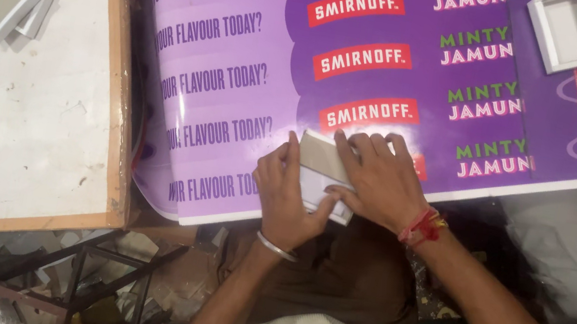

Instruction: The person assembles small photo frames by hand on a purple Smirnoff Minty Jamun poster. They repeatedly pick up frame parts, align them, and press them together, then place the assembled frames on the poster.

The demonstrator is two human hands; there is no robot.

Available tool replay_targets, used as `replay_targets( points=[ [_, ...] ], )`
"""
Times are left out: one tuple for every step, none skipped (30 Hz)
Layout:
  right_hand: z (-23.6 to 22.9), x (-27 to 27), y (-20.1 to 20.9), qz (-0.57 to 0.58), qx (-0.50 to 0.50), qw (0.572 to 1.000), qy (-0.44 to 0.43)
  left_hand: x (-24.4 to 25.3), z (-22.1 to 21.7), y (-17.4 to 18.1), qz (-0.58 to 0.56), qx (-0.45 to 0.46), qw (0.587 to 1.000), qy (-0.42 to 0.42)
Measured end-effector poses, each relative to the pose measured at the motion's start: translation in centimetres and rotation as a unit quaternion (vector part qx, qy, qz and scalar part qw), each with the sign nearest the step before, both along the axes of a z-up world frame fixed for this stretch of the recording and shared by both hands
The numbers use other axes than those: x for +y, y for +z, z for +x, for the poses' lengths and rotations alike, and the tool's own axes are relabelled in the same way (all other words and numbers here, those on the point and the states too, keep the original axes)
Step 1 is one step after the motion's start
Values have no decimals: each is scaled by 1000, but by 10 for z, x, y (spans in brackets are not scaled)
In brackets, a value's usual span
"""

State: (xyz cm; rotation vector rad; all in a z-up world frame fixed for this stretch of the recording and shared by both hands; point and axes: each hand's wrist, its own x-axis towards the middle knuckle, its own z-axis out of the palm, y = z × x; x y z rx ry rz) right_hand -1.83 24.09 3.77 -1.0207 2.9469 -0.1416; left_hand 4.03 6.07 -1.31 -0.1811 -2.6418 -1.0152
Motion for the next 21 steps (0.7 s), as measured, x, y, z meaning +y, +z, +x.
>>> replay_targets(
  points=[
    [0,-2,3,-11,23,1000,-1,-3,-4,0,12,4,1000,3],
    [3,-5,6,-21,43,999,3,-6,-4,0,24,5,1000,12],
    [6,-9,7,-6,48,999,-7,-8,-7,0,10,-10,1000,13],
    [11,-13,8,10,51,998,-16,-10,-9,0,-3,-27,1000,14],
    [16,-16,9,25,55,998,-25,-11,-9,1,-16,-44,999,15],
    [18,-19,10,31,52,998,-31,-12,-10,3,-5,-41,999,26],
    [19,-20,11,36,50,997,-37,-12,-11,5,6,-38,999,36],
    [21,-22,11,41,44,997,-45,-12,-11,6,16,-38,998,44],
    [21,-23,10,45,48,997,-40,-12,-11,7,8,-50,998,43],
    [21,-24,9,49,51,997,-40,-12,-11,7,1,-63,997,36],
    [22,-24,8,53,54,996,-39,-12,-12,7,-6,-77,997,30],
    [21,-25,7,58,71,995,-37,-11,-13,7,-10,-65,997,27],
    [22,-25,6,62,88,994,-35,-12,-15,8,-14,-54,998,24],
    [21,-26,5,66,107,992,-31,-13,-17,9,-18,-41,999,22],
    [21,-26,4,62,103,992,-30,-15,-20,11,-13,-60,998,24],
    [21,-26,3,58,99,993,-31,-18,-23,13,-9,-79,997,23],
    [20,-26,2,54,96,993,-32,-20,-26,16,-5,-97,995,23],
    [19,-26,0,53,97,993,-31,-21,-29,20,-17,-90,996,14],
    [20,-25,-2,51,98,993,-30,-21,-30,24,-30,-82,996,6],
    [21,-25,-4,49,98,994,-29,-19,-29,27,-43,-77,996,-2],
    [22,-25,-6,45,107,993,-31,-16,-27,30,-91,-80,993,-9]
  ],
)
